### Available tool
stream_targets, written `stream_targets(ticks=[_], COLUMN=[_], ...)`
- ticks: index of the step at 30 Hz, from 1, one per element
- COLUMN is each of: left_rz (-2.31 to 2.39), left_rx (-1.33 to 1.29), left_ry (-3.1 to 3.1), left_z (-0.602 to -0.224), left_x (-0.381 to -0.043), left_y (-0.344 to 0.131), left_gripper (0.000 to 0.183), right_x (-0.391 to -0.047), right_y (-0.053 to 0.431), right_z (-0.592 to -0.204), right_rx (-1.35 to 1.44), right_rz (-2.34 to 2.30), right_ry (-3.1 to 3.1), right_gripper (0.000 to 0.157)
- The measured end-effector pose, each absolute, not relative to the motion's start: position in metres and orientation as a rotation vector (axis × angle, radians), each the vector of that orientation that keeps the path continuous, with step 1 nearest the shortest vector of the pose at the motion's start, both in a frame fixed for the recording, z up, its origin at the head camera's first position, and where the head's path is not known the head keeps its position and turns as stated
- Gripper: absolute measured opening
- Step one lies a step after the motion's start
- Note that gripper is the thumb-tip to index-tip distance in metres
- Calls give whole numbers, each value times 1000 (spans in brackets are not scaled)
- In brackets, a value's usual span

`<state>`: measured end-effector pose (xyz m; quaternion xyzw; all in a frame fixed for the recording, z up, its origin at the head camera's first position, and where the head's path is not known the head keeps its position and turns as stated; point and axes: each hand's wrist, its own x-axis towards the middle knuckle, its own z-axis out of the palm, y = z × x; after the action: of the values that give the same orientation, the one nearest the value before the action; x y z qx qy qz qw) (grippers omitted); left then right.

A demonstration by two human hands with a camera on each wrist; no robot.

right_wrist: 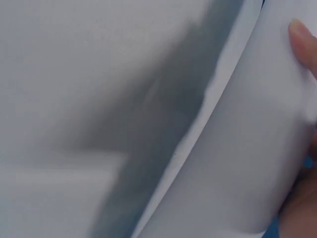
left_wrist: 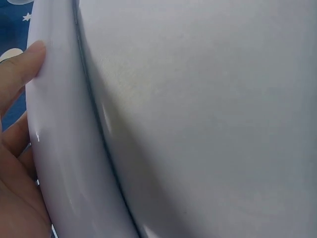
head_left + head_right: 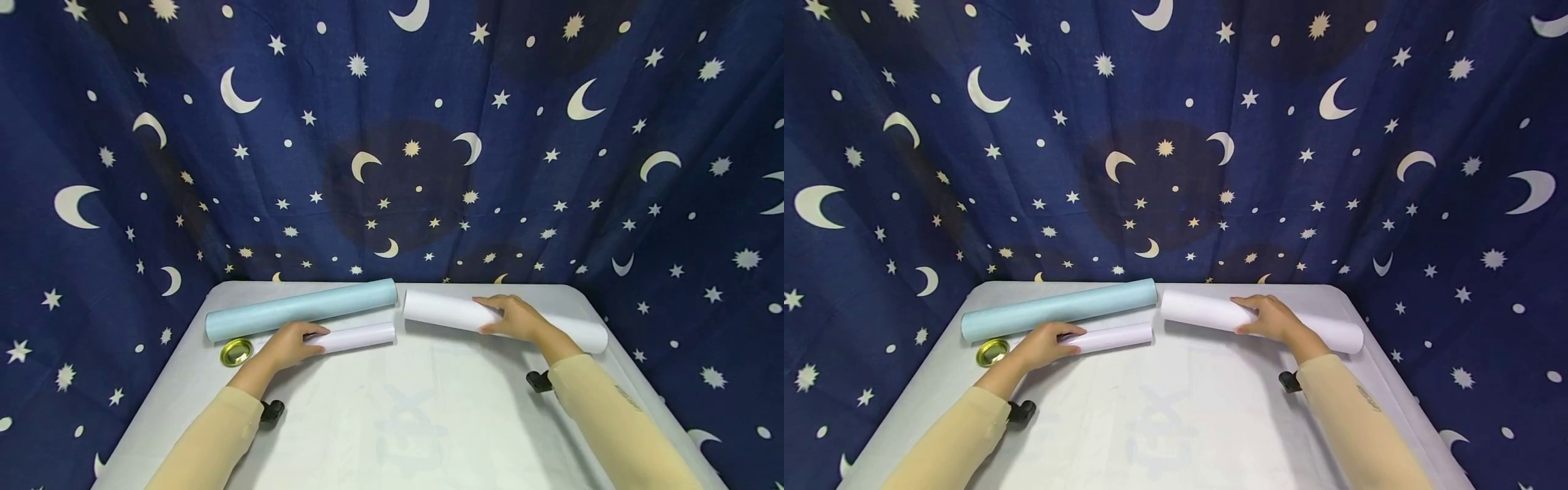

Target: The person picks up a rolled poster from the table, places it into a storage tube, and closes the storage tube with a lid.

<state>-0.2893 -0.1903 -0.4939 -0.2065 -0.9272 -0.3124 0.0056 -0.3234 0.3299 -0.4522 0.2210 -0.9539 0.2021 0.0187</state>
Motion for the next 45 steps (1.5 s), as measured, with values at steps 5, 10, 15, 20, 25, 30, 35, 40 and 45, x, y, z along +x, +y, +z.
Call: stream_targets(ticks=[5,10,15,20,25,30,35,40,45], left_rz=[-998,-1018,-1013,-1030,-1041,-1025,-1023,-1035,-1024], left_rx=[-642,-642,-664,-672,-679,-708,-727,-733,-735], left_ry=[-2891,-2869,-2851,-2818,-2795,-2773,-2751,-2760,-2747], left_z=[-491,-487,-482,-476,-472,-471,-469,-469,-471], left_x=[-284,-281,-280,-280,-279,-278,-275,-272,-270], left_y=[-193,-197,-199,-199,-199,-196,-192,-190,-188], left_gripper=[38,39,39,39,37,37,38,38,38], right_x=[-315,-309,-305,-301,-297,-292,-289,-286,-286], right_y=[328,327,327,326,325,323,321,319,318], right_z=[-448,-447,-446,-445,-446,-448,-447,-446,-448], right_rx=[721,761,783,794,795,829,854,873,878], right_rz=[634,625,618,616,629,627,624,638,633], right_ry=[-2986,-2983,-2976,-2972,-2986,-2959,-2933,-2926,-2942], right_gripper=[77,76,77,76,77,77,76,76,77])
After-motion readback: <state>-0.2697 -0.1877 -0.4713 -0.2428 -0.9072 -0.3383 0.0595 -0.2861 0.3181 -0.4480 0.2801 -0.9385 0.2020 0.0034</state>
